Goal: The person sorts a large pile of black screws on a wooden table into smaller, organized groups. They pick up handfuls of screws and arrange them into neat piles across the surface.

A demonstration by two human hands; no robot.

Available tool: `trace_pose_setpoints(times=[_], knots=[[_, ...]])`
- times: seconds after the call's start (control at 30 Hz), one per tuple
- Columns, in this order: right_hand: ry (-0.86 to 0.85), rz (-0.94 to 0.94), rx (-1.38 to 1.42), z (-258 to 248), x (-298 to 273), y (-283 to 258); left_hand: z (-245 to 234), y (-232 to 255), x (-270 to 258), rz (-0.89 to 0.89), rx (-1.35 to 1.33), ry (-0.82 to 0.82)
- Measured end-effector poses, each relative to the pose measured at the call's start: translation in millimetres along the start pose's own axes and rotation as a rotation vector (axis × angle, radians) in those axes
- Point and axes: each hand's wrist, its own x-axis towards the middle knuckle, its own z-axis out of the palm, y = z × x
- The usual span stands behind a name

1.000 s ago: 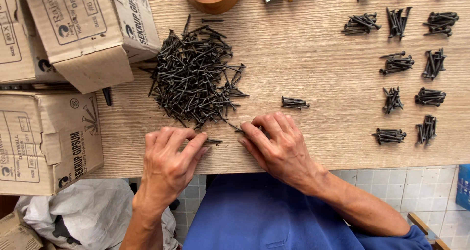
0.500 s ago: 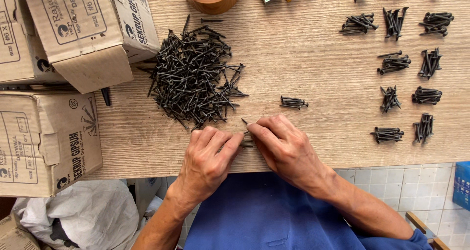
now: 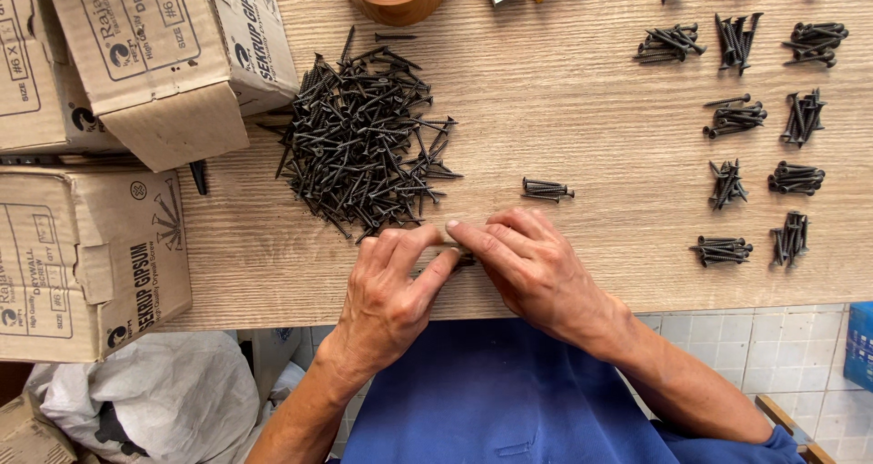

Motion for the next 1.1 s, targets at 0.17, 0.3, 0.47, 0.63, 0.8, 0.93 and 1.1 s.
trace_pose_setpoints(times=[0.17,0.3,0.47,0.63,0.8,0.93,1.1], knots=[[0.028,0.019,-0.062,-2,14,3,6,-2,-4,0.034,-0.026,0.011],[0.079,0.007,-0.242,14,37,7,7,0,-1,0.044,-0.035,0.023],[0.096,0.031,-0.318,35,44,9,12,-3,-7,0.032,-0.034,0.041],[0.106,0.048,-0.297,26,45,7,11,-3,-2,0.039,-0.045,0.073],[0.059,0.072,-0.183,-3,48,10,13,-6,0,0.055,-0.041,0.098],[0.042,0.076,-0.23,-29,39,11,16,-6,4,0.065,-0.052,0.126],[-0.029,0.093,-0.243,-22,8,9,20,-4,7,0.078,-0.113,0.122]])
